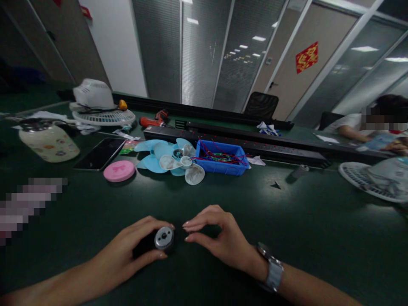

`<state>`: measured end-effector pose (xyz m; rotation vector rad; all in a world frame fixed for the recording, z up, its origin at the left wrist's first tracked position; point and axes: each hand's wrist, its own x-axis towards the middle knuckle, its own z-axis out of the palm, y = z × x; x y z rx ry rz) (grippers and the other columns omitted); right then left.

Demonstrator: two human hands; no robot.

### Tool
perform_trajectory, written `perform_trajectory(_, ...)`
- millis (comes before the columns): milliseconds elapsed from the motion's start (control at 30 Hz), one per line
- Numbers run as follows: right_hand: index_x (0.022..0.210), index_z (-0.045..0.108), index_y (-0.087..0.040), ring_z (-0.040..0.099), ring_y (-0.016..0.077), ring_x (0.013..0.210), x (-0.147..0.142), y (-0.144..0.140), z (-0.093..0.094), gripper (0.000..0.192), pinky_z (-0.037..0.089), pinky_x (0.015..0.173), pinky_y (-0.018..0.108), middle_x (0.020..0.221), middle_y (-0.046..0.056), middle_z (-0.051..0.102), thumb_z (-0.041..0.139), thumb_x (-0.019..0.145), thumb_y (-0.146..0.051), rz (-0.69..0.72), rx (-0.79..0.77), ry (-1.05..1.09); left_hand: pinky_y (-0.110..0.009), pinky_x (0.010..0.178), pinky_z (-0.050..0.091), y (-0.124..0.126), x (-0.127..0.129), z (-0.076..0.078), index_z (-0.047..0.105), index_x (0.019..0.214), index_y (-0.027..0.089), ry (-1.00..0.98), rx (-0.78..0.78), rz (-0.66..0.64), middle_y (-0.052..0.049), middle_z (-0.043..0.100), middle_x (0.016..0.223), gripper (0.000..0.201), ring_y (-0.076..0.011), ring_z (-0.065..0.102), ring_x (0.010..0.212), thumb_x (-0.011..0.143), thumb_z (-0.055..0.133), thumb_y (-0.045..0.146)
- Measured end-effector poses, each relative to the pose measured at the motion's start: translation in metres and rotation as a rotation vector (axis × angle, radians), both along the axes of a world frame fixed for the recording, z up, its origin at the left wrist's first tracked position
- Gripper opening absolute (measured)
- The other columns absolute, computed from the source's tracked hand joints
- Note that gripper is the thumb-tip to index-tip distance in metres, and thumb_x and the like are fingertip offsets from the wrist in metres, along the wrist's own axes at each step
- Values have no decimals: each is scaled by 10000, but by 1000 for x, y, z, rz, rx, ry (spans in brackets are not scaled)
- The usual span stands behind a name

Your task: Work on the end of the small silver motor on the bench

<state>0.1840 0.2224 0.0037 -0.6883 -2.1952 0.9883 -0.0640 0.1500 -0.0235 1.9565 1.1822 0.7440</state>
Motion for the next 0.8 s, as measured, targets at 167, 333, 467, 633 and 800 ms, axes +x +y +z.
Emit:
perform_trajectory(167, 965, 725, -248, 674, 138, 870, -26, -8, 23, 232, 519, 785, 287, 915, -7, 748, 790, 755, -173, 60, 42, 119, -311, 845, 489, 0, 1, 0, 536, 1192, 297, -22, 21, 1, -10, 617, 1078, 296, -178, 587, 976, 907, 617, 305)
perform_trajectory(333, 926, 734, -230, 673, 138, 835, -45, -9, 19, 178, 513, 769, 288, 868, 1, 743, 782, 761, -183, 75, 23, 114, -313, 810, 491, -1, 1, -2, 559, 1160, 251, -25, 51, 5, -31, 619, 1027, 279, -184, 585, 931, 898, 628, 317)
perform_trajectory(467, 928, 736, -228, 665, 142, 841, -47, -9, 15, 166, 512, 761, 288, 878, 7, 739, 774, 770, -192, 83, 2, 88, -317, 811, 490, -1, 1, -1, 561, 1159, 244, -26, 55, 6, -36, 620, 1033, 278, -185, 582, 931, 898, 629, 306)
perform_trajectory(633, 915, 737, -235, 666, 150, 844, -44, -9, 14, 141, 511, 766, 297, 875, 10, 742, 766, 780, -206, 77, -22, 91, -326, 826, 493, -2, 0, -1, 556, 1173, 249, -31, 43, 0, -44, 620, 1056, 285, -195, 583, 956, 900, 624, 297)
perform_trajectory(800, 929, 734, -229, 668, 159, 861, -43, -9, 12, 178, 518, 776, 306, 903, 25, 738, 783, 759, -210, 81, -54, 96, -313, 820, 493, 0, 1, -1, 557, 1159, 252, -33, 36, -3, -32, 619, 1037, 274, -185, 586, 941, 897, 630, 283)
